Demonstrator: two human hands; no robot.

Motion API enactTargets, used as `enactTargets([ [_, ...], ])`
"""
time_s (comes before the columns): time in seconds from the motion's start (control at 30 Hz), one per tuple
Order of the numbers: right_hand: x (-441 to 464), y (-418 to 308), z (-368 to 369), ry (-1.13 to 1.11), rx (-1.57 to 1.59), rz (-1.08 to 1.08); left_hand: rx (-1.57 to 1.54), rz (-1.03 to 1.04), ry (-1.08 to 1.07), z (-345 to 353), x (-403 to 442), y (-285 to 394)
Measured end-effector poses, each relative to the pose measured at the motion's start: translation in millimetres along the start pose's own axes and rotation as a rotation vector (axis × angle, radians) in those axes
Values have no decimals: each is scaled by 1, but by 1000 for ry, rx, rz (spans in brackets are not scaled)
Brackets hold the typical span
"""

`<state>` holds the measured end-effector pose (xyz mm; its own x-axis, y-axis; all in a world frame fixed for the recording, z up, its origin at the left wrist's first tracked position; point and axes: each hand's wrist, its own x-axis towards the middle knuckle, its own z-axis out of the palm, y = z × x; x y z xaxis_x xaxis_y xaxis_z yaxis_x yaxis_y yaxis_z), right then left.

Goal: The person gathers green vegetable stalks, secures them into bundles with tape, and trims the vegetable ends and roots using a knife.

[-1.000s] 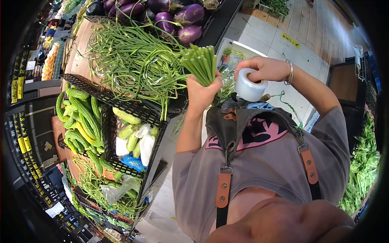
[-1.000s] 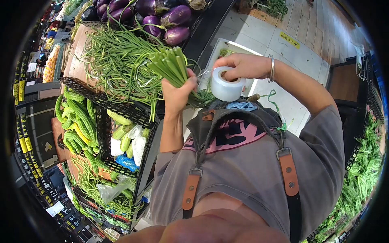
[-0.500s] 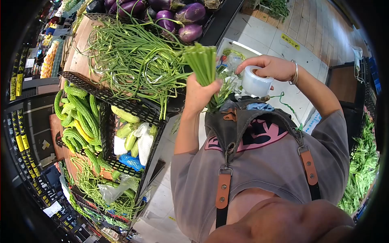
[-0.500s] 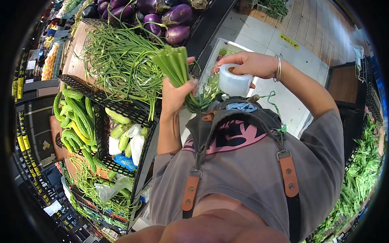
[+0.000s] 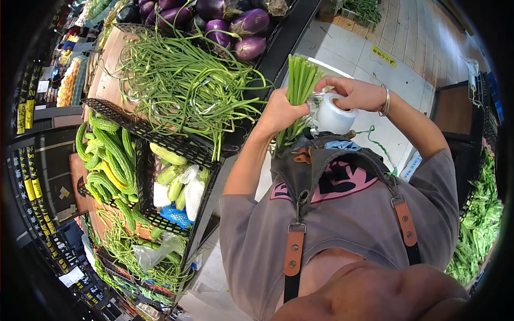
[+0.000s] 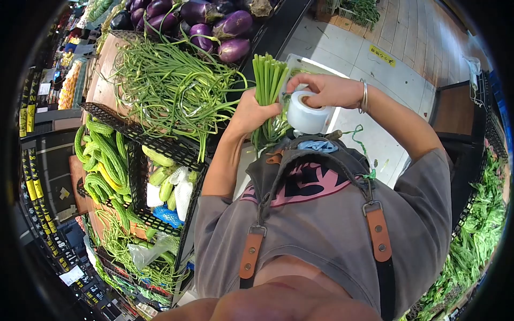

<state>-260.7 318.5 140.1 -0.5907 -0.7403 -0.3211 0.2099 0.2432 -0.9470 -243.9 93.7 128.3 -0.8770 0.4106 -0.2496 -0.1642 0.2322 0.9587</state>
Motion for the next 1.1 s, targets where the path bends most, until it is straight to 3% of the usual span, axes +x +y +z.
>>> enactTargets([
  [0.1,-10,2,3,-182,424,111,131,90,-7,-2,9,0],
  [0.2,-12,8,2,-204,458,94,433,180,3,5,22,2],
  [0.33,-4,22,9,1,489,35,850,121,50,22,48,7],
  [0.43,5,50,5,154,474,26,989,158,-9,28,66,-10],
  [0.5,-1,38,5,294,143,220,996,168,-35,32,76,-26],
  [0.53,-4,38,5,310,146,207,970,206,-45,33,82,-38],
  [0.6,-11,30,8,459,-1004,19,956,251,-65,41,88,-36],
  [0.63,-18,27,11,479,-1113,65,973,212,-115,46,90,-37],
  [0.67,-21,26,12,489,-1107,67,986,169,-165,50,91,-35],
  [0.7,-25,27,13,540,-1192,-169,999,288,-349,48,98,-44],
  [0.73,-28,28,14,585,-1270,-407,1000,287,-359,45,99,-52],
  [0.77,-31,24,12,589,-1265,-401,792,392,-366,43,98,-60],
  [0.8,-32,16,4,510,-1331,-755,580,488,-368,44,95,-62],
  [0.83,-33,7,-4,418,-1369,-1113,577,482,-373,49,96,-64],
  [0.93,-43,-22,-22,489,-1354,-1153,1062,627,-454,73,87,-36],
  [0.97,-40,-31,-34,571,-1331,-1104,1005,158,-441,88,61,18],
  [1.0,-37,-35,-50,651,-1310,-1054,1002,151,-445,93,56,21],
  [1.07,-32,-27,-89,795,-1256,-834,1048,279,-509,100,51,26],
  [1.1,-32,-16,-104,848,-1255,-665,877,430,-437,97,44,38],
])
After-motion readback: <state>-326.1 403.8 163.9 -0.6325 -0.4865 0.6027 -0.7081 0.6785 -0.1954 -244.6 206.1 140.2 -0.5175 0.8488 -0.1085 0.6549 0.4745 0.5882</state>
